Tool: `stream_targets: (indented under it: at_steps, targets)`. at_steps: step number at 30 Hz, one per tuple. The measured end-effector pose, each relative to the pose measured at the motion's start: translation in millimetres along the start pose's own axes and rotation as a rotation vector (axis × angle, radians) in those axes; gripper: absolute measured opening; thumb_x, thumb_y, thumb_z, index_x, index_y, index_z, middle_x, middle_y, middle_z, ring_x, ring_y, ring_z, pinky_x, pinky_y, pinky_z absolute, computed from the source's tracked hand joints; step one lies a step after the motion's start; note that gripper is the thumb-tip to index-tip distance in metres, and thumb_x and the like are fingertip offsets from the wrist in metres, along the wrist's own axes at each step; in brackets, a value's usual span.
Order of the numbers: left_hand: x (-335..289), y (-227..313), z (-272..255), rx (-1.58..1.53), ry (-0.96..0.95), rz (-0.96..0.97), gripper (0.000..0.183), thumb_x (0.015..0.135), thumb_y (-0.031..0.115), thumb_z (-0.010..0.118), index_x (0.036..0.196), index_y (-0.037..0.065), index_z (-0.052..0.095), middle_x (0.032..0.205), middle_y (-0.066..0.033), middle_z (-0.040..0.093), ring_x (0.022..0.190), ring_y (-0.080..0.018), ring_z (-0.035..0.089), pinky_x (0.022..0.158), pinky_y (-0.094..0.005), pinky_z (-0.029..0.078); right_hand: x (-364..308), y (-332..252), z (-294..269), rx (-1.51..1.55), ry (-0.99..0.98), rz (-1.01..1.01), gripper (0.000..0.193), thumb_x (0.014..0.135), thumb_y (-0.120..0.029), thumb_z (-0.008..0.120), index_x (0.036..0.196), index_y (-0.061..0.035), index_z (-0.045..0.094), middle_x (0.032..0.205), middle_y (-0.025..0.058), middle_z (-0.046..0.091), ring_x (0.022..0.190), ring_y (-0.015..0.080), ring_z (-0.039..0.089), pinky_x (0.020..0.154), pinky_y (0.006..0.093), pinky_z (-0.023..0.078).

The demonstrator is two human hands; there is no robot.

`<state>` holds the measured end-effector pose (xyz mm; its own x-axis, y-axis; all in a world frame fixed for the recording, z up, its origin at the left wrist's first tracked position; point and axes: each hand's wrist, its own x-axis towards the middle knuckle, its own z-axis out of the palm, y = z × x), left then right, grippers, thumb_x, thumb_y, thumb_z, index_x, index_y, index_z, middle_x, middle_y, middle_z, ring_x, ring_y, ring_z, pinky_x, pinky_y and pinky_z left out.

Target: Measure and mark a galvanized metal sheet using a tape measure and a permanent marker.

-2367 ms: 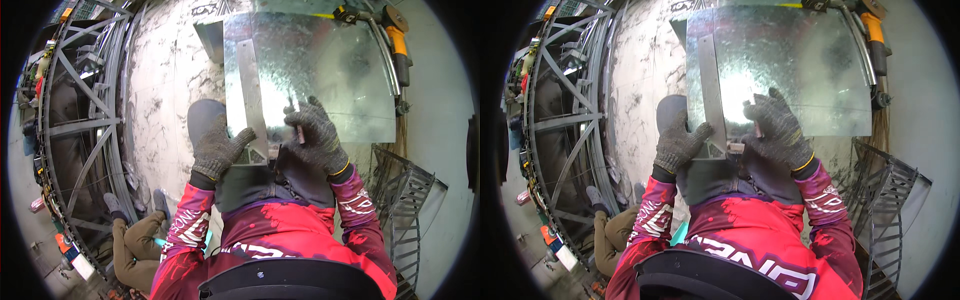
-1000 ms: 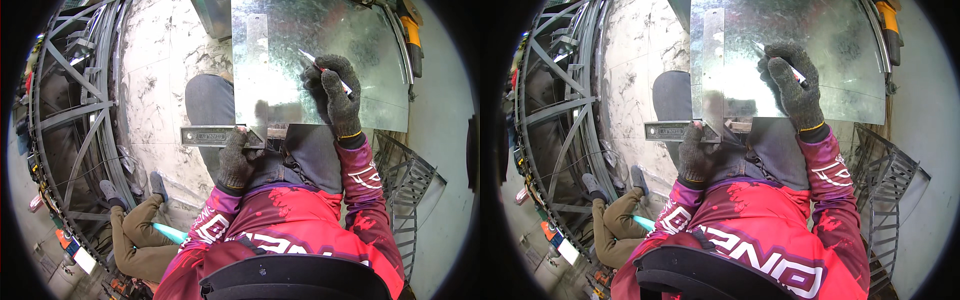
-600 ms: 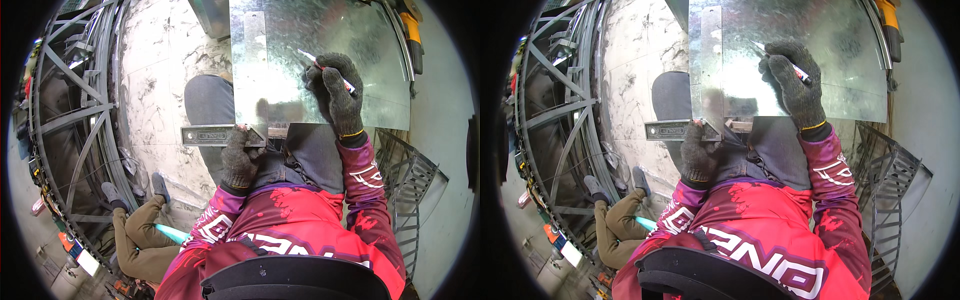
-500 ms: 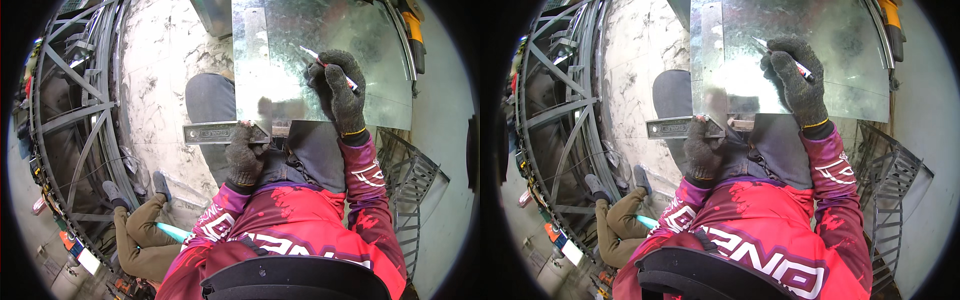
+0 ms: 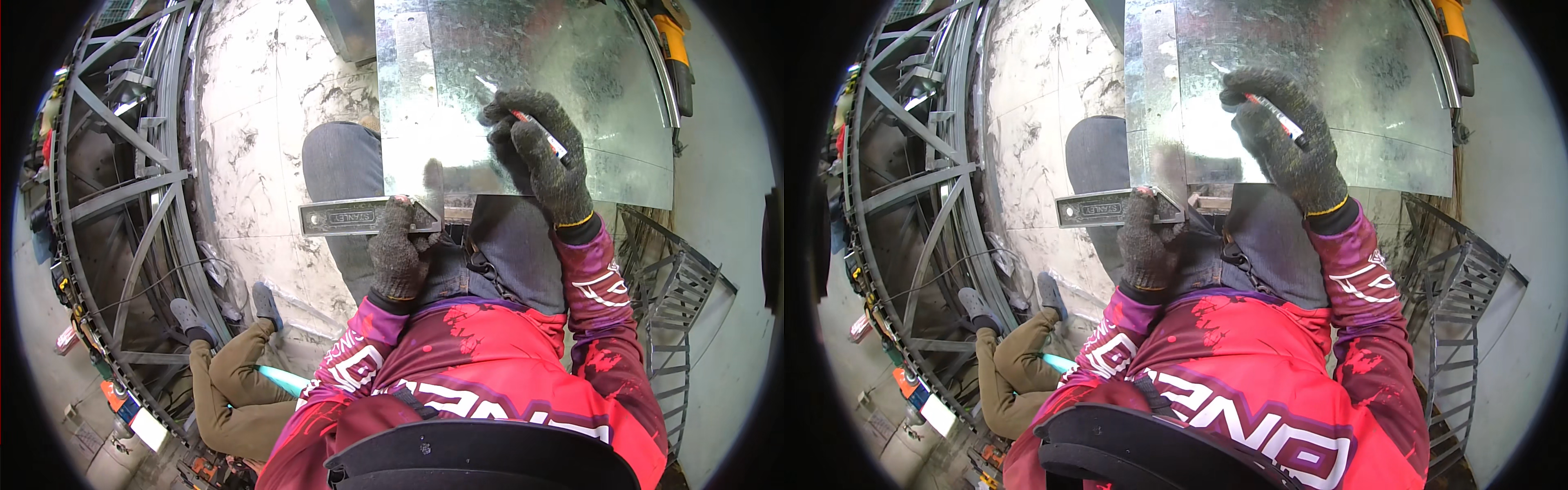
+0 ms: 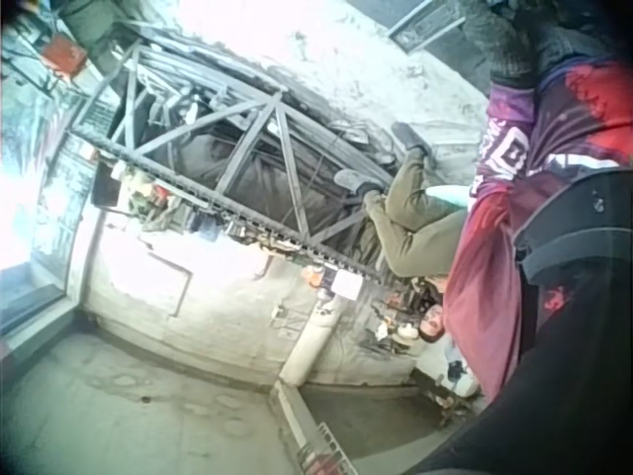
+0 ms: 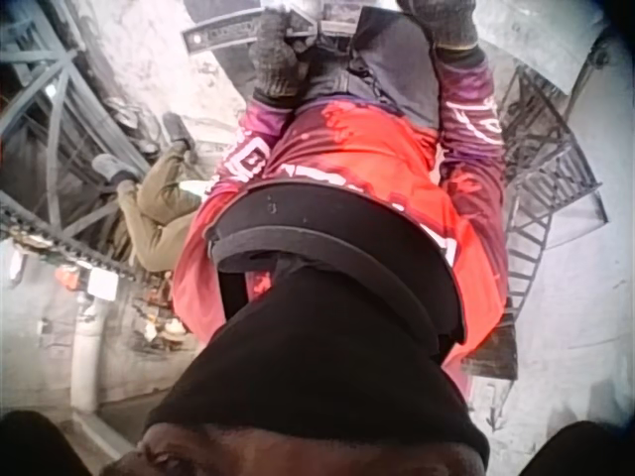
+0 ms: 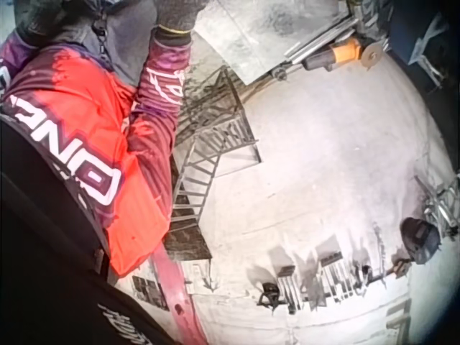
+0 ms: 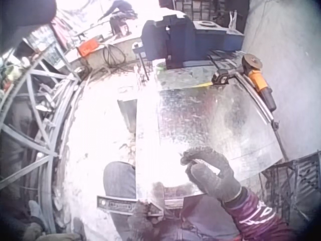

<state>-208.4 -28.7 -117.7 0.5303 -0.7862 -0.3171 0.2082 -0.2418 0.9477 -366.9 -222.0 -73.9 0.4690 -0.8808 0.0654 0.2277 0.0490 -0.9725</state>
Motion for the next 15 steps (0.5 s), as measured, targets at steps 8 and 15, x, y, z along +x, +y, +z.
stream_targets:
  at_steps: [8, 15]
  targets:
    - [-5.9, 9.2, -4.8, 0.363, -0.058, 0.242, 0.028, 0.107, 0.014, 0.058, 0.130, -0.001, 0.061, 0.098, -0.0051, 0.067, 0.085, -0.0132, 0.066, 0.071, -0.0280, 0.055, -4.6, -8.8, 0.7, -0.018, 0.010, 0.105, 0.034, 0.102, -0.025, 0.066, 0.127, -0.0013, 0.067, 0.107, 0.0061, 0.071, 0.097, 0.0113, 0.066, 0.078, 0.0258, 0.053]
    - [-5.3, -0.1, -7.6, 0.220, -0.071, 0.225, 0.030, 0.104, 0.011, 0.060, 0.132, 0.000, 0.061, 0.102, -0.0084, 0.069, 0.087, -0.0168, 0.068, 0.073, -0.0299, 0.056, -3.8, -6.5, -3.4, -0.078, -0.007, 0.129, 0.034, 0.102, -0.026, 0.067, 0.127, -0.0020, 0.067, 0.106, 0.0043, 0.071, 0.092, 0.0092, 0.064, 0.074, 0.0240, 0.052]
